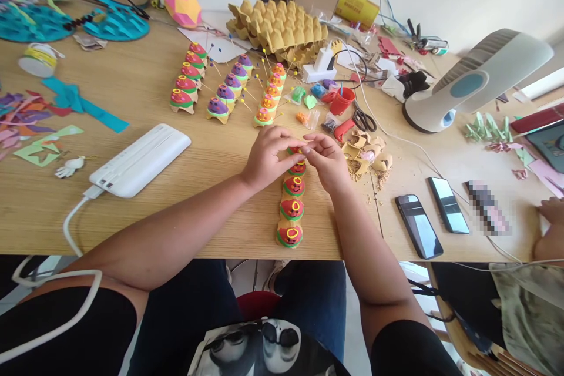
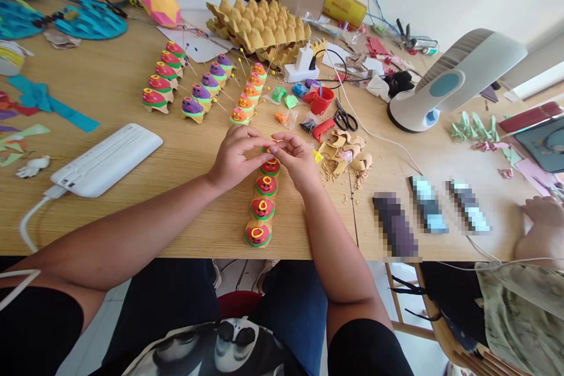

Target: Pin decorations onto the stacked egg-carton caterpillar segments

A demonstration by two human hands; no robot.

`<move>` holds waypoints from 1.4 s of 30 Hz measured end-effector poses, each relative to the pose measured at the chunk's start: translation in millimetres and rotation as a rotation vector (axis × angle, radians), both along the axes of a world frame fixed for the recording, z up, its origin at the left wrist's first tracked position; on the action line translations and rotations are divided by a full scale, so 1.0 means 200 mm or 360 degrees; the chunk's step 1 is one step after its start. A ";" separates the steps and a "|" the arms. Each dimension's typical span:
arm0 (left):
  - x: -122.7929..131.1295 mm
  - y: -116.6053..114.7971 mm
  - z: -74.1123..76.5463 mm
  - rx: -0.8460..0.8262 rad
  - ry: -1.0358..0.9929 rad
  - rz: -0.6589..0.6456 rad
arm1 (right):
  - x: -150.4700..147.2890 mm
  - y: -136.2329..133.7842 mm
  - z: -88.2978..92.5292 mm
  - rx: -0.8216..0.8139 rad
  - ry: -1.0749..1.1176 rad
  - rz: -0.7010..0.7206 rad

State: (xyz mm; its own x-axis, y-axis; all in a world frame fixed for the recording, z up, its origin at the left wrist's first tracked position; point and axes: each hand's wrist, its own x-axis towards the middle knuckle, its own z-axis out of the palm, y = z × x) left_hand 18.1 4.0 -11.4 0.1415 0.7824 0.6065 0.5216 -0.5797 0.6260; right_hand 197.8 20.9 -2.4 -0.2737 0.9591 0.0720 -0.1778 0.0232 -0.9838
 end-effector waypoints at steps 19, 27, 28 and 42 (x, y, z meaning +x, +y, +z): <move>0.00 -0.01 0.00 -0.0085 -0.0176 0.0105 | 0.02 -0.01 0.02 0.0418 -0.0505 -0.0184; 0.00 -0.03 0.03 0.0031 -0.0072 0.0021 | 0.03 -0.02 0.04 0.0539 -0.0656 -0.0042; 0.00 -0.03 0.03 0.0054 -0.0058 0.0015 | 0.03 -0.02 0.04 0.0521 -0.0626 -0.0014; -0.01 0.00 -0.03 0.0169 -0.0130 0.0141 | 0.03 0.02 0.02 0.0145 -0.0208 -0.0362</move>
